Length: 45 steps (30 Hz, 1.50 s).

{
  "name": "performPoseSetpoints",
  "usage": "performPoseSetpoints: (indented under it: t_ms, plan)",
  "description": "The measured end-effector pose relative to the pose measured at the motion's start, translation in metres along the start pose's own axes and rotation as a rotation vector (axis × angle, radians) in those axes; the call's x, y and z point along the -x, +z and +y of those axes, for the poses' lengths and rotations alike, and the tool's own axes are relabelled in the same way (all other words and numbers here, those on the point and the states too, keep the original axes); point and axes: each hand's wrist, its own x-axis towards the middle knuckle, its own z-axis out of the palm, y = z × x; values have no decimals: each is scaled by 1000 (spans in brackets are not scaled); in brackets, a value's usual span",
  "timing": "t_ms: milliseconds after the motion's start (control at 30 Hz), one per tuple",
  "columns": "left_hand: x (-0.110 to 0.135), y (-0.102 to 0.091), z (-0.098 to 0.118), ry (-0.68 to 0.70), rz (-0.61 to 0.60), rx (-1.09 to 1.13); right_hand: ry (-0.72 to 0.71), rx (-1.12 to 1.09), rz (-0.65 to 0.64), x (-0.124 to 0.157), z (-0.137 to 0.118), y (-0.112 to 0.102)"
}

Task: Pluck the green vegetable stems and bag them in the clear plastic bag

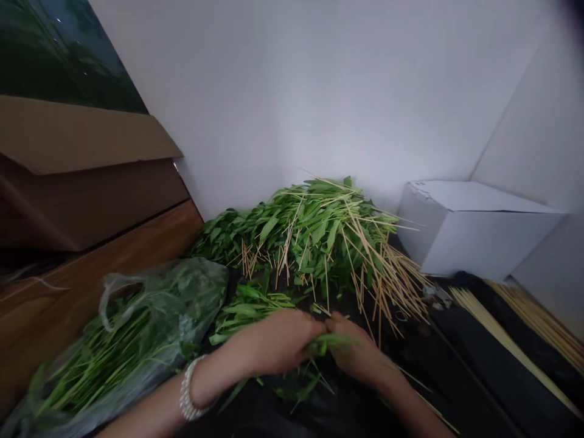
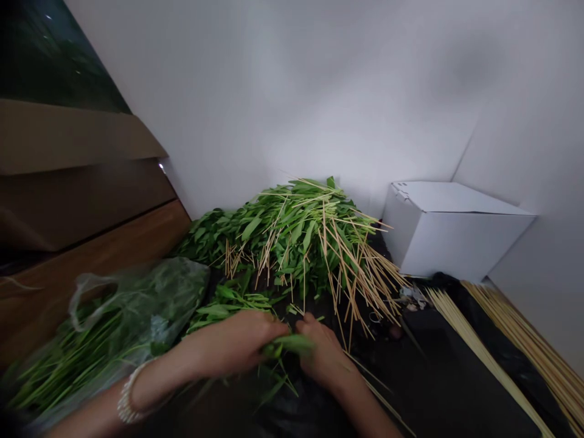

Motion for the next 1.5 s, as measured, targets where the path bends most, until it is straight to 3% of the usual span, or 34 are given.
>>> performPoseSetpoints:
  t_ms: [67, 167, 300, 533, 833, 1167, 1267, 1500]
  plan:
    - [6, 29, 5, -29, -44, 7, 4, 6, 0, -1, 1, 0]
    - [11, 70, 7, -189, -107, -35, 15, 2, 26, -4, 3, -1]
    - [17, 95, 8, -256, -93, 5, 33, -29, 87, -11, 7, -1]
    - [23, 95, 9, -253, -103, -30, 80, 24, 183, -21, -5, 14]
    - [28, 89, 3, -255, 45, 113, 76, 131, 185, -21, -15, 17]
    - [64, 49, -9, -373, 111, 260, 15, 42, 175, -21, -11, 13]
    - [67, 56, -9, -400, 86, 242, 52, 12, 186, -22, -11, 16]
    - [42, 101, 6, -417, 2, 208, 77, -19, 191, -23, -11, 18]
